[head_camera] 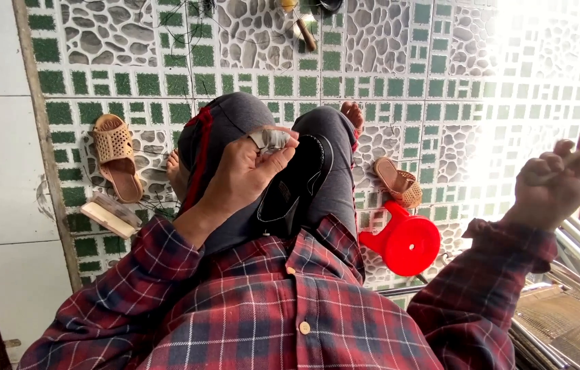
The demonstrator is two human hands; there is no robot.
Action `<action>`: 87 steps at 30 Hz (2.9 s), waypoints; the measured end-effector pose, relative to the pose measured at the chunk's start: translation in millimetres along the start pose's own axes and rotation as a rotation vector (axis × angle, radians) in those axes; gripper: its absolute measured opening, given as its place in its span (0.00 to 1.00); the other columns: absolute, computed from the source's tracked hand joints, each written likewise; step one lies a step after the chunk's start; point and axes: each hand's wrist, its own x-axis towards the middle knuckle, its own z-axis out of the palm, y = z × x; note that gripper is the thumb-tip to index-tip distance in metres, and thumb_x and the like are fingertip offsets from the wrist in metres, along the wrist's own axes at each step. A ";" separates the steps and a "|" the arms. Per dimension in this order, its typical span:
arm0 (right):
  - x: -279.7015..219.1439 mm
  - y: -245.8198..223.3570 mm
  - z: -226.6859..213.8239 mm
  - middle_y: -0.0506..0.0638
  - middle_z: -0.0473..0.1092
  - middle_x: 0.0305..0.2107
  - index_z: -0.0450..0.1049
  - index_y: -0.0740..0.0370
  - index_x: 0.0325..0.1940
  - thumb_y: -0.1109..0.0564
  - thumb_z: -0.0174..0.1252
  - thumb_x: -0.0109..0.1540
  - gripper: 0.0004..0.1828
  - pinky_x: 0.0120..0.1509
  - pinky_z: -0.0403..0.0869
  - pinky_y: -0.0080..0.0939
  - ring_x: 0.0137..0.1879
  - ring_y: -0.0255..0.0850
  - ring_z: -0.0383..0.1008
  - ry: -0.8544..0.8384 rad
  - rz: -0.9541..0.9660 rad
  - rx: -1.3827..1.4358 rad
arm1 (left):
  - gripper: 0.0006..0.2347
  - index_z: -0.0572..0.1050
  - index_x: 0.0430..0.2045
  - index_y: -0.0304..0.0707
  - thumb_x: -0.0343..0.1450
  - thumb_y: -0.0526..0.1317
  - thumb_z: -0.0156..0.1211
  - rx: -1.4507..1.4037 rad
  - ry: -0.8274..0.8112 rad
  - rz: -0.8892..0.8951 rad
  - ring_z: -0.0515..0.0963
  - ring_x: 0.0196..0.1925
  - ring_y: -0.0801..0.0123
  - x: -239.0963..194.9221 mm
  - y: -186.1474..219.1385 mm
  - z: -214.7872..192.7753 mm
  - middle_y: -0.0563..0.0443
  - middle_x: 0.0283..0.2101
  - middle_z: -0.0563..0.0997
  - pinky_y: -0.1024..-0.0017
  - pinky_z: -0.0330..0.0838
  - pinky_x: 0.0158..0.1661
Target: Hand-sewing a black sandal to repair its strap or sole using a needle and thread.
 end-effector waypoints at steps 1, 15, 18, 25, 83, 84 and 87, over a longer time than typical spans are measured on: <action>1.9 5.2 1.9 0.50 0.75 0.44 0.70 0.52 0.59 0.49 0.53 0.65 0.18 0.28 0.73 0.24 0.26 0.30 0.70 0.379 -0.148 -0.188 | 0.04 0.75 0.34 0.35 0.71 0.36 0.56 0.066 -0.024 0.101 0.73 0.39 0.70 0.6 0.6 0.8 0.50 0.36 0.76 0.76 0.70 0.41; -84.2 212.0 141.4 0.50 0.72 0.21 0.76 0.50 0.36 0.54 0.68 0.55 0.08 0.34 0.70 0.44 0.28 0.48 0.74 -0.108 -0.253 -1.525 | 0.07 0.77 0.20 0.34 0.67 0.38 0.63 0.298 -0.120 0.268 0.78 0.31 0.57 9.5 -44.3 22.6 0.50 0.26 0.77 0.71 0.74 0.32; -82.5 197.7 149.7 0.49 0.63 0.06 0.76 0.59 0.32 0.60 0.65 0.54 0.05 0.19 0.65 0.28 0.13 0.34 0.66 -0.091 -0.034 -1.229 | 0.02 0.79 0.27 0.37 0.66 0.34 0.66 -0.184 -0.189 0.090 0.77 0.37 0.78 14.0 -38.8 16.5 0.57 0.32 0.79 0.78 0.73 0.40; -93.1 204.7 127.6 0.45 0.48 0.04 0.72 0.76 0.39 0.66 0.52 0.59 0.08 0.12 0.56 0.28 0.07 0.31 0.51 -0.228 0.327 -0.580 | 0.04 0.75 0.29 0.33 0.70 0.35 0.58 -0.843 -0.130 -0.160 0.82 0.43 0.66 29.0 -16.5 25.1 0.43 0.39 0.81 0.69 0.75 0.49; -130.0 241.0 131.9 0.39 0.45 0.13 0.64 0.55 0.65 0.58 0.57 0.59 0.28 0.24 0.49 0.31 0.19 0.28 0.43 -0.196 -0.292 -1.298 | 0.07 0.70 0.18 0.29 0.68 0.26 0.57 0.816 -0.219 0.688 0.72 0.29 0.64 -107.6 -22.4 1.5 0.47 0.28 0.75 0.72 0.71 0.26; -132.0 242.3 130.9 0.39 0.45 0.13 0.64 0.55 0.65 0.58 0.57 0.59 0.28 0.24 0.49 0.31 0.19 0.28 0.43 -0.201 -0.304 -1.294 | 0.07 0.70 0.18 0.29 0.68 0.26 0.57 0.823 -0.213 0.697 0.72 0.29 0.64 -110.3 -27.1 3.3 0.47 0.28 0.75 0.72 0.71 0.26; -136.7 247.6 129.3 0.39 0.45 0.12 0.63 0.52 0.65 0.55 0.55 0.60 0.28 0.25 0.51 0.31 0.19 0.28 0.44 -0.161 -0.223 -1.287 | 0.06 0.74 0.23 0.31 0.71 0.28 0.54 1.042 -0.192 0.745 0.68 0.28 0.65 -118.3 -41.6 6.1 0.50 0.24 0.72 0.71 0.65 0.24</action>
